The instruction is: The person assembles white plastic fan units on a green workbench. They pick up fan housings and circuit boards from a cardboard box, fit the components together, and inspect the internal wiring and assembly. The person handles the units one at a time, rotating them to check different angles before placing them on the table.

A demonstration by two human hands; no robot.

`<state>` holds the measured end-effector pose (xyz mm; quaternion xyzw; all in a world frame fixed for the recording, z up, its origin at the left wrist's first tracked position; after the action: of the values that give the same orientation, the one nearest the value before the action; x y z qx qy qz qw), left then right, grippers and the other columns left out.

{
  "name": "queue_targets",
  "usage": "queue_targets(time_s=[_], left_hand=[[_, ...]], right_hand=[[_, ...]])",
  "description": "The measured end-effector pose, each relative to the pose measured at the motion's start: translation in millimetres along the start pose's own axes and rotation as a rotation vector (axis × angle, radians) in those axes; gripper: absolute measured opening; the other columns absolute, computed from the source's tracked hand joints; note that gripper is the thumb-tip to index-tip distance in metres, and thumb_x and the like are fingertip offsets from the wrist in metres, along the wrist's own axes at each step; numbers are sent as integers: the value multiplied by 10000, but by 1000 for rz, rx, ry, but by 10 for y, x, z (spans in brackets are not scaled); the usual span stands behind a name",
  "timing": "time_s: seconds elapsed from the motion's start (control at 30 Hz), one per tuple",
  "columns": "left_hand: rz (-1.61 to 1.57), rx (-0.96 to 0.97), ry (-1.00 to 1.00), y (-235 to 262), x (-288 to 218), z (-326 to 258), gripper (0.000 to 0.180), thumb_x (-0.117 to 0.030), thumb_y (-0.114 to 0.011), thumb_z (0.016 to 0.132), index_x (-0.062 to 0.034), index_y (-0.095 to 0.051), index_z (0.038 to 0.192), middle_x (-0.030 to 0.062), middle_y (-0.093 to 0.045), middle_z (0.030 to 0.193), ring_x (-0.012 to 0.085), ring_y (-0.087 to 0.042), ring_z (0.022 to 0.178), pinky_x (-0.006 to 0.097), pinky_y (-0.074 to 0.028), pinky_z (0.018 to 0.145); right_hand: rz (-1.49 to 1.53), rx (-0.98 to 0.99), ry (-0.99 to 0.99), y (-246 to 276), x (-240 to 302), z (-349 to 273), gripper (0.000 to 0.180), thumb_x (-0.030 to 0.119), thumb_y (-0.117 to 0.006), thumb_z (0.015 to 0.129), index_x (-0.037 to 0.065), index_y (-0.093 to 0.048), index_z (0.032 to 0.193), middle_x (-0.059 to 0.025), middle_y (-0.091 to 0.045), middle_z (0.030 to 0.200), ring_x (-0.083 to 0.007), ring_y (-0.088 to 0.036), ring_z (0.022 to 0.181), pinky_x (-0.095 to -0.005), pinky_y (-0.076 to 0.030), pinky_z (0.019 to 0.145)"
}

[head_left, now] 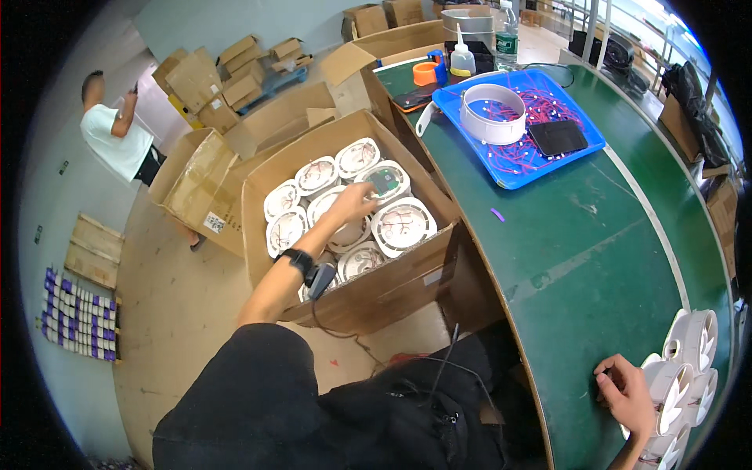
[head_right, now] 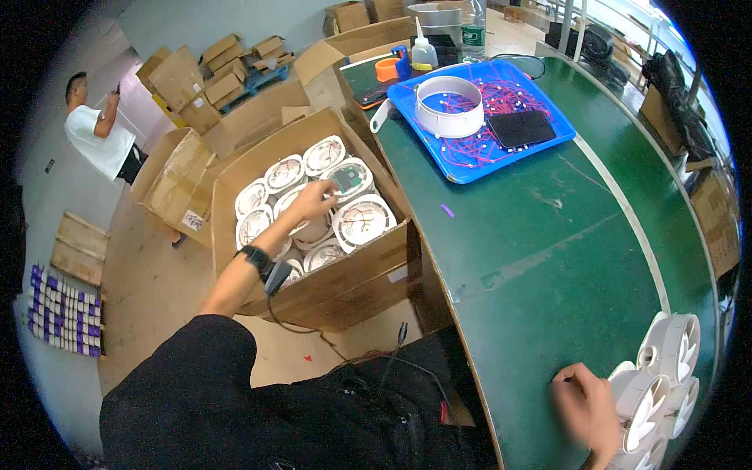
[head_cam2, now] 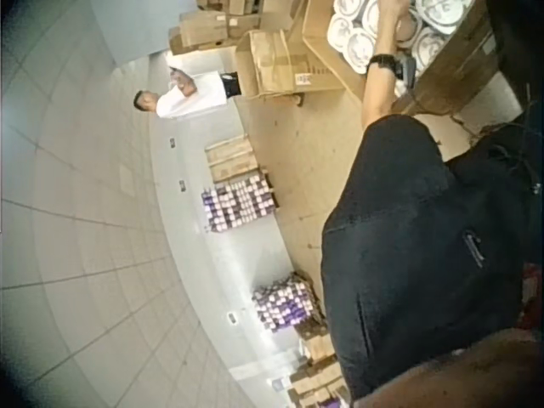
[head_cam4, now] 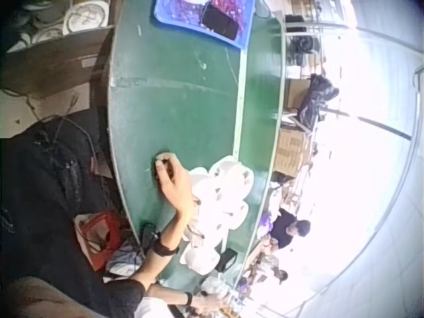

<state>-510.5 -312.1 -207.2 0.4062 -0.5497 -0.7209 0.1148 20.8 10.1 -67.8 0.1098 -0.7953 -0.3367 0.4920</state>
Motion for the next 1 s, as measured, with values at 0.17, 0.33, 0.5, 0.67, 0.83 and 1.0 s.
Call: queue_targets(time_s=[0.17,0.33,0.5,0.67,0.83,1.0], left_hand=[[285,12,-149,-368,-416,356,439,-296,-676,782,-34,-621,1131,204,-606,1117,379,-558,1092,451,-494,893],[214,139,80,-434,-371,559,523,-310,-718,728,-21,-612,1152,235,-619,1152,378,-592,1089,449,-487,912],[216,10,-73,-386,-308,475,550,-340,-750,690,-10,-635,1114,232,-657,1072,374,-631,1018,446,-498,897],[248,182,125,-424,-328,459,696,-420,-758,694,-20,-565,1231,249,-539,1283,373,-539,1172,453,-466,964],[457,112,142,-491,-415,468,861,-472,-771,671,-25,-477,1346,263,-410,1399,415,-400,1297,486,-422,1024],[425,172,168,-586,-332,630,981,-458,-803,636,-37,-383,1416,256,-390,1381,424,-379,1301,515,-395,1040]], right_hand=[[-10,-7,-36,17,-19,6,74,76,-615,865,7,-606,891,-59,-492,517,-112,-447,459,-298,-319,456],[17,-32,-53,11,-4,-9,79,85,-616,861,15,-608,896,-63,-491,517,-118,-452,459,-302,-323,459],[-16,-26,-36,35,24,15,90,93,-623,852,13,-609,892,-72,-503,529,-130,-469,463,-304,-338,464],[-46,-34,-33,55,35,16,100,106,-621,855,14,-611,892,-86,-516,541,-146,-488,468,-309,-358,471],[-55,-47,-52,52,30,19,102,113,-627,849,17,-615,882,-94,-529,548,-153,-504,473,-313,-371,476],[-50,-72,33,19,-92,31,78,99,-624,855,21,-614,856,-61,-532,533,-123,-505,463,-290,-371,456]])
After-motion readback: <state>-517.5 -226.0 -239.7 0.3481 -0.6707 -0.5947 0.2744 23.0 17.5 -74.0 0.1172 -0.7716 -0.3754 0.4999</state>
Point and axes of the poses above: each hand's wrist, its own z-axis towards the middle knuckle, its own y-axis out of the back of the hand, x = y × z, the point moved 9 cm from there along z, towards the middle knuckle
